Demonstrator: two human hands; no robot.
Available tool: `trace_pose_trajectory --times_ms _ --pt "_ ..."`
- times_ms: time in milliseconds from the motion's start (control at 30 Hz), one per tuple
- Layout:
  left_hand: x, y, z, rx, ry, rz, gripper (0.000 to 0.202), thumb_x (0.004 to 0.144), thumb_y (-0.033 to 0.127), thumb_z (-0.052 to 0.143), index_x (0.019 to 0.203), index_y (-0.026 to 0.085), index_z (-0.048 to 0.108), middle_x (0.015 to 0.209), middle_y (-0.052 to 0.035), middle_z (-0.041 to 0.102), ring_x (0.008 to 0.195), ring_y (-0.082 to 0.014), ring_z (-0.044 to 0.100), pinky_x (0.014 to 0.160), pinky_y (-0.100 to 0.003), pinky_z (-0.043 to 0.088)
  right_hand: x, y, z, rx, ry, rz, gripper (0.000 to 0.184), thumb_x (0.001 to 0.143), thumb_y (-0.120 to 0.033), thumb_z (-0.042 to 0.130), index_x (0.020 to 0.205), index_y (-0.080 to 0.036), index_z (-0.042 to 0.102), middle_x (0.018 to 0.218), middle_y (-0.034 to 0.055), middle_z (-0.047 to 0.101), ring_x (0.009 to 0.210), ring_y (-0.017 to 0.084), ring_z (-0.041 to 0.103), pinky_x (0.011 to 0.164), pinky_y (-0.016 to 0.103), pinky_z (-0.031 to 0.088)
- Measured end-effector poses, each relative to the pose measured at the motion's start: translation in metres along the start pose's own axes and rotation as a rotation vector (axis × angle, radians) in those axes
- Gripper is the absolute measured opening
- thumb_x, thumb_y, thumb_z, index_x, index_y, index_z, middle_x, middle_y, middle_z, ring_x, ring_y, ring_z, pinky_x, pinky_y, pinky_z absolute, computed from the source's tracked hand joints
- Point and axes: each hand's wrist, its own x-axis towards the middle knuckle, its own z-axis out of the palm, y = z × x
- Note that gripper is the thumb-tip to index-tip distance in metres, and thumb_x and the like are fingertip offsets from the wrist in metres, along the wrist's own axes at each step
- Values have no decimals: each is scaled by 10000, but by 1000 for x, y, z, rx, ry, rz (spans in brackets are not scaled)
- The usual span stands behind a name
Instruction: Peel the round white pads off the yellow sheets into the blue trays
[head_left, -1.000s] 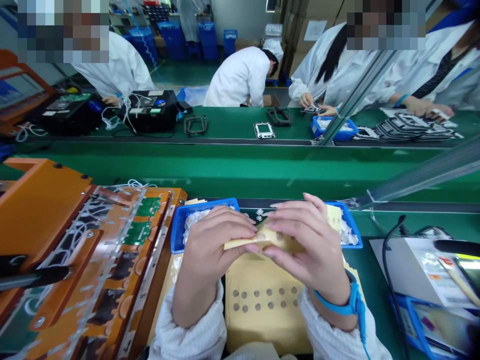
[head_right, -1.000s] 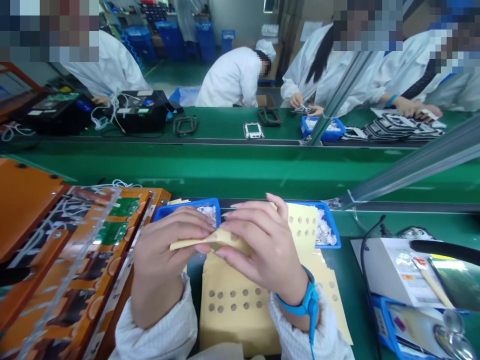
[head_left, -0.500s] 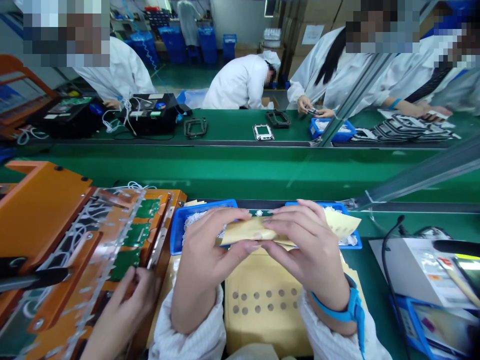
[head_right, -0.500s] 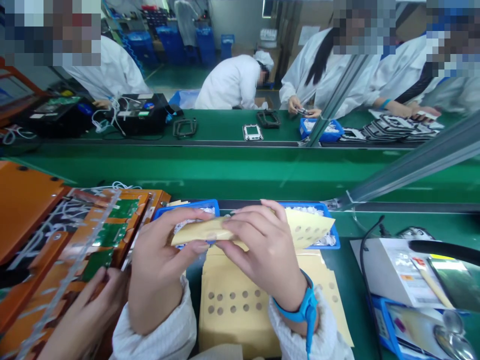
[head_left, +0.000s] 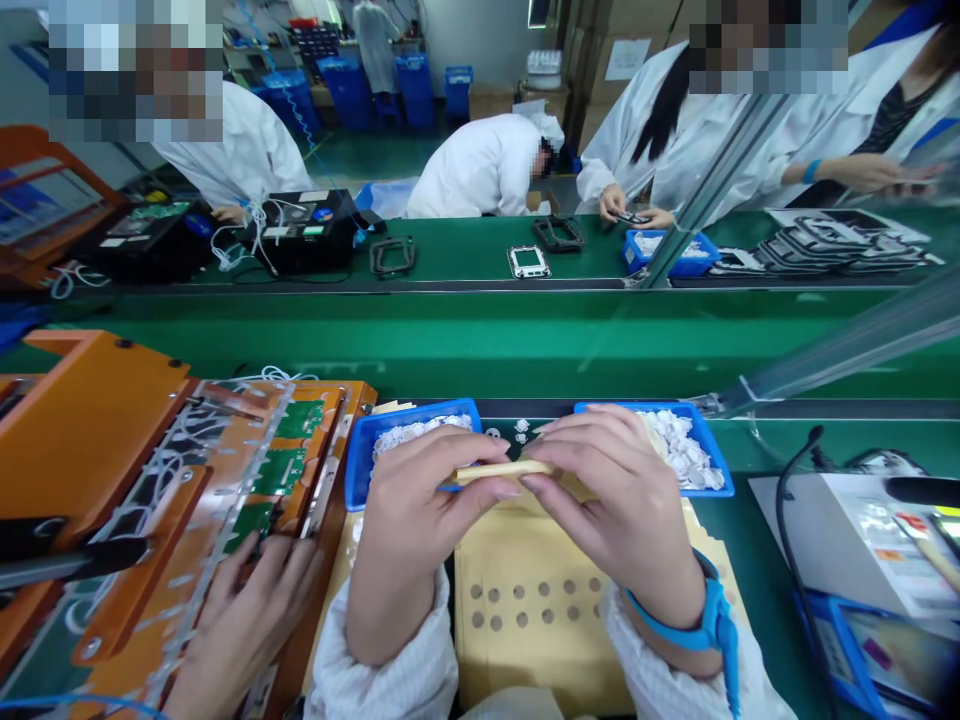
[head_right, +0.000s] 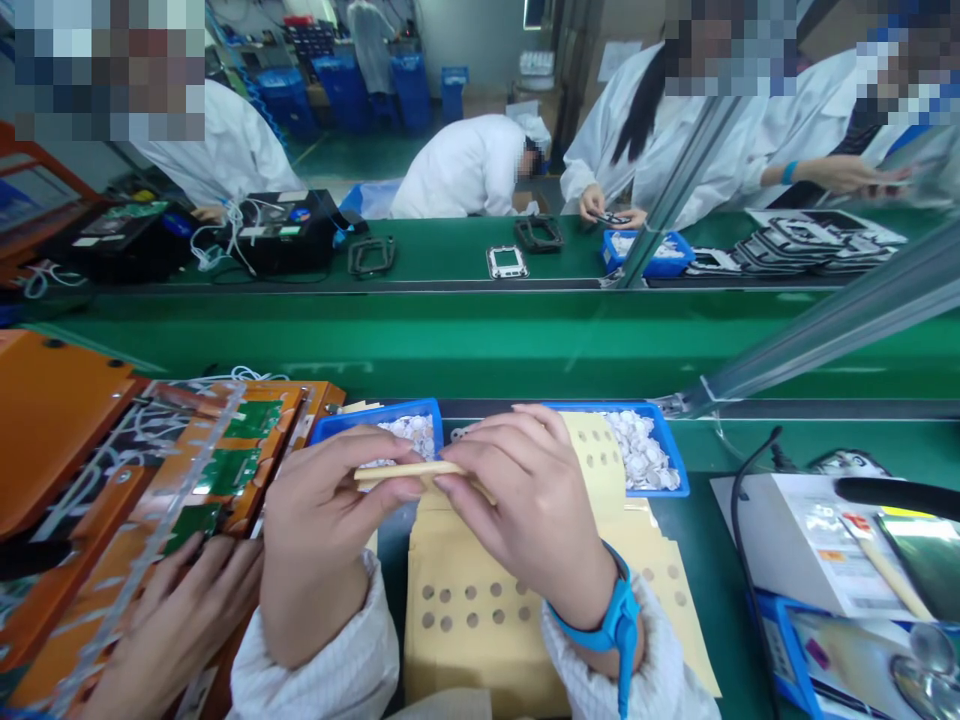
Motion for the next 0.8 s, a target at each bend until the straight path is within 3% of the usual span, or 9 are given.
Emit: trace_pose_trajectory --times_ms 133,267,467,600,800 --pt "-3 -2 0 -65 -51 13 168 927 233 833 1081 214 768 991 -19 835 863 -159 788 839 -246 611 0 0 -2 -8 12 -9 34 1006 -193 731 995 -216 709 925 7 806 917 222 762 1000 453 463" --pt "-4 -4 3 -141 -57 15 162 904 104 828 1021 203 775 917 -3 816 808 -150 763 778 -255 593 1 -1 -3 5 10 -18 53 1006 -167 723 983 -215 718 914 -9 807 916 213 764 1017 459 449" --pt "-3 -2 5 -96 -5 -3 178 907 130 835 1039 220 758 924 11 816 802 -145 756 782 -256 579 0 -1 -2 18 35 -27 65 999 -162 741 991 -225 727 929 -13 818 924 212 767 1008 459 461" --pt "-2 0 5 -131 -44 0 121 920 226 836 1012 216 758 915 -2 809 810 -154 757 769 -264 587 0 0 -1 18 50 -21 80 985 -164 770 989 -235 732 929 -18 825 920 216 770 1016 468 458" --pt "-2 0 5 -141 -23 23 82 932 166 816 912 200 744 834 4 793 758 -149 749 730 -269 586 1 0 0 48 55 -38 89 969 -161 776 1009 -214 717 938 7 820 934 227 769 973 460 498"
